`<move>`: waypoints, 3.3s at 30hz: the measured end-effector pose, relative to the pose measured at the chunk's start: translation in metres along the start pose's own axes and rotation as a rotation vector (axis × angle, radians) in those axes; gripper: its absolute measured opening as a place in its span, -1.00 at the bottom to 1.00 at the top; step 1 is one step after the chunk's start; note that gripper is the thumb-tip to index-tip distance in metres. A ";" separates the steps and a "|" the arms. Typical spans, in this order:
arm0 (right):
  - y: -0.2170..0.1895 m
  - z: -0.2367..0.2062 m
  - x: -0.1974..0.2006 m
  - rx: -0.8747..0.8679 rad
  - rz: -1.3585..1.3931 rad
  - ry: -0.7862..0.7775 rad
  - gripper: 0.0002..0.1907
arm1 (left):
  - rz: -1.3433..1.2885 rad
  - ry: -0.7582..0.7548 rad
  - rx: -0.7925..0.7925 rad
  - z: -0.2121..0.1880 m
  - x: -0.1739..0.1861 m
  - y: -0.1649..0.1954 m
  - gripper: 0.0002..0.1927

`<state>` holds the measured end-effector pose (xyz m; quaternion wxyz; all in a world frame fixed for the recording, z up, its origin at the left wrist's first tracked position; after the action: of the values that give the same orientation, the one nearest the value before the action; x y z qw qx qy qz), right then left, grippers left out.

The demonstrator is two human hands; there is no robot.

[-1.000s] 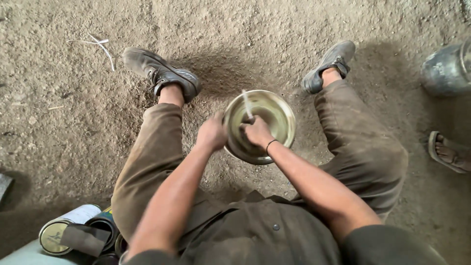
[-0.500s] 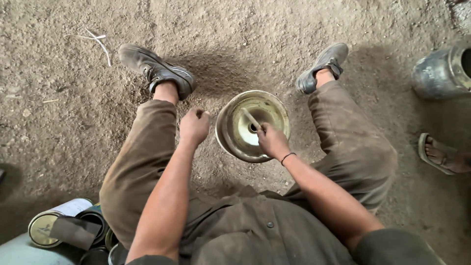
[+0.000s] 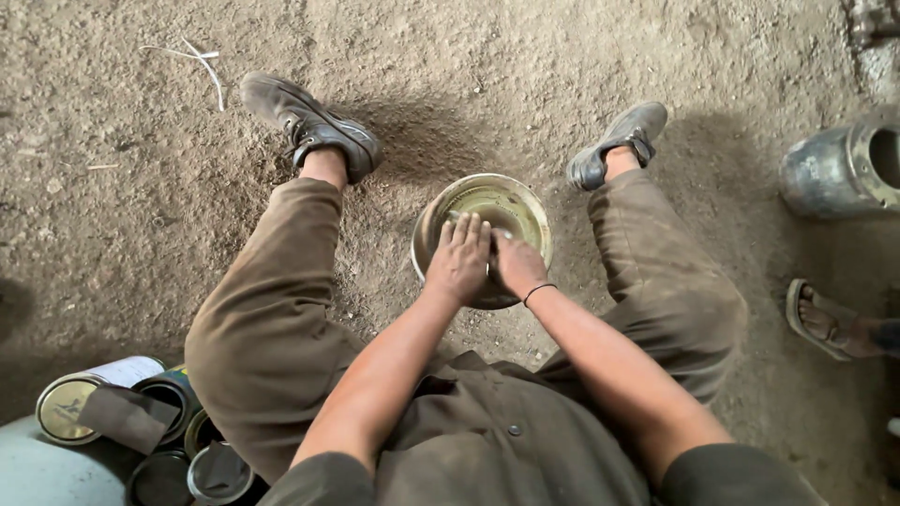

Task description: The person sits on the ground and uses a small metal scraper to remove residue from the rim and inner surface of a metal funnel-shaped object. The person repeatedly scrapes the edges and interior, occasionally rotating the object to access different areas.

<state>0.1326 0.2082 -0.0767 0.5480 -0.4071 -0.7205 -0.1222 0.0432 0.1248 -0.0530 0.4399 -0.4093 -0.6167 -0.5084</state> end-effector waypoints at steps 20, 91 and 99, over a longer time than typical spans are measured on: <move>0.006 0.008 -0.004 0.061 -0.094 -0.053 -0.74 | -0.111 -0.304 0.105 0.006 0.010 0.001 -0.30; -0.007 -0.013 -0.011 0.050 -0.035 -0.101 -0.66 | -0.148 -0.310 0.119 -0.019 0.015 0.003 -0.26; -0.011 -0.014 -0.009 0.011 -0.033 -0.114 -0.70 | -0.131 -0.334 0.113 -0.015 0.017 0.001 -0.26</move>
<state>0.1350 0.1888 -0.0766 0.5061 -0.3982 -0.7579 -0.1038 0.0416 0.1115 -0.0350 0.3198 -0.4217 -0.7341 -0.4254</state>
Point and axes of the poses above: each hand's wrist, its own z-axis towards the middle knuckle, its own x-axis out of the back of the hand, y = z × x, the point moved 5 cm from there along z, towards the middle knuckle, and after that the axes turned 9 degrees about -y, right-handed, at the moved point
